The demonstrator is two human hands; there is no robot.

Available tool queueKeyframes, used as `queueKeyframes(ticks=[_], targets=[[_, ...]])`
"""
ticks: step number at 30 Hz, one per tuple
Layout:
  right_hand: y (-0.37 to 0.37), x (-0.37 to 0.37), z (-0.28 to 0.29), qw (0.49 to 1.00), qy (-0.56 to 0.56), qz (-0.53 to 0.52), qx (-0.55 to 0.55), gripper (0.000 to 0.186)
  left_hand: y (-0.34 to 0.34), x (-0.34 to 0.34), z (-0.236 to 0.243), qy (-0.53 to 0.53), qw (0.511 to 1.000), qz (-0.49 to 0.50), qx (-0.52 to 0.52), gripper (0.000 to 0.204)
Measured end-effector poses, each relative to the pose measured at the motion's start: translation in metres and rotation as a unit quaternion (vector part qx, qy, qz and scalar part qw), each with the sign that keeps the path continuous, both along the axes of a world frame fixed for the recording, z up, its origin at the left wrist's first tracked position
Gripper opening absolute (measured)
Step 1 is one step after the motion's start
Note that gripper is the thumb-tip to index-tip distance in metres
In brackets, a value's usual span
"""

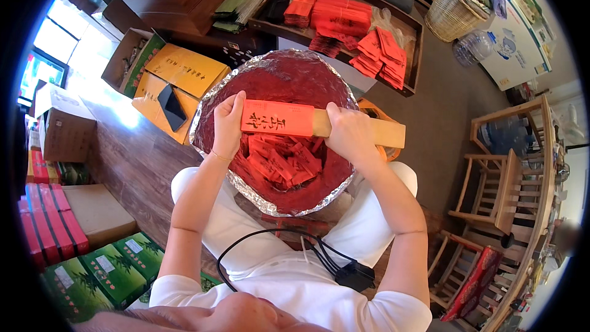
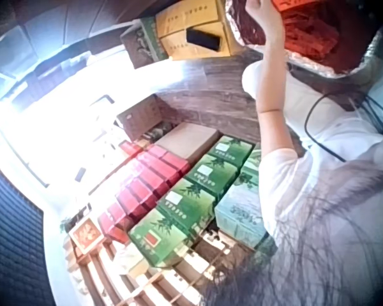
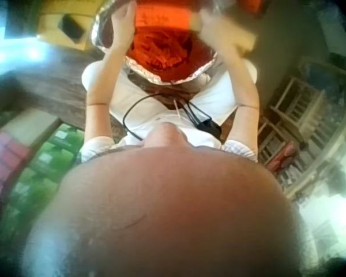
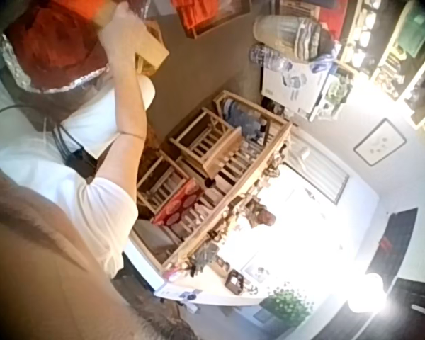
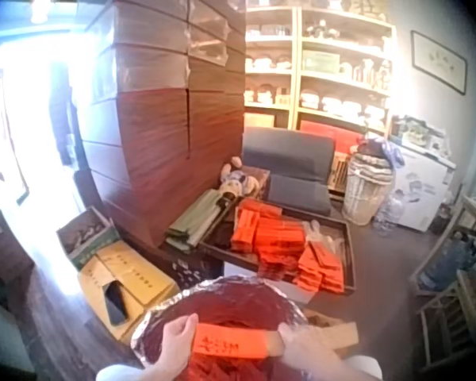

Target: The person sits cross-legged and repeatedly folds small red paper packets by hand. They use a wooden block to press and crease the packets, then place the finished items into a foil-lined bowl on their lap.

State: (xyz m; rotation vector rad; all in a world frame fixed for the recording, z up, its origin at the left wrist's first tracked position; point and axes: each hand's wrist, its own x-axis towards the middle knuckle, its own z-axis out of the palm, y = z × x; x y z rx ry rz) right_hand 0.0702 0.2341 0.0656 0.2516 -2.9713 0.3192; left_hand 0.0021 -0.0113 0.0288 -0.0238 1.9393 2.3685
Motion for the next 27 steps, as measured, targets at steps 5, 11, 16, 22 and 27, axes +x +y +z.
queueKeyframes(ticks=[5, 11, 16, 22, 27], targets=[[0.005, 0.001, -0.006, 1.000, 0.002, -0.011, -0.001, 0.036, -0.009, -0.004, 0.000, -0.003, 1.000, 0.001, 0.014, 0.036], [0.003, 0.002, -0.005, 1.000, 0.006, 0.005, -0.004, 0.037, -0.009, -0.003, 0.006, -0.019, 1.000, 0.003, 0.004, 0.038], [0.004, 0.004, -0.004, 1.000, 0.019, 0.016, 0.002, 0.037, -0.005, -0.002, -0.009, 0.010, 1.000, -0.004, -0.017, 0.037], [0.003, 0.003, -0.001, 1.000, 0.016, 0.005, 0.012, 0.035, 0.001, 0.004, -0.010, 0.009, 1.000, 0.009, -0.001, 0.036], [0.005, 0.004, -0.001, 0.999, 0.032, 0.006, 0.004, 0.035, 0.006, 0.004, -0.009, 0.013, 0.999, 0.017, 0.035, 0.036]])
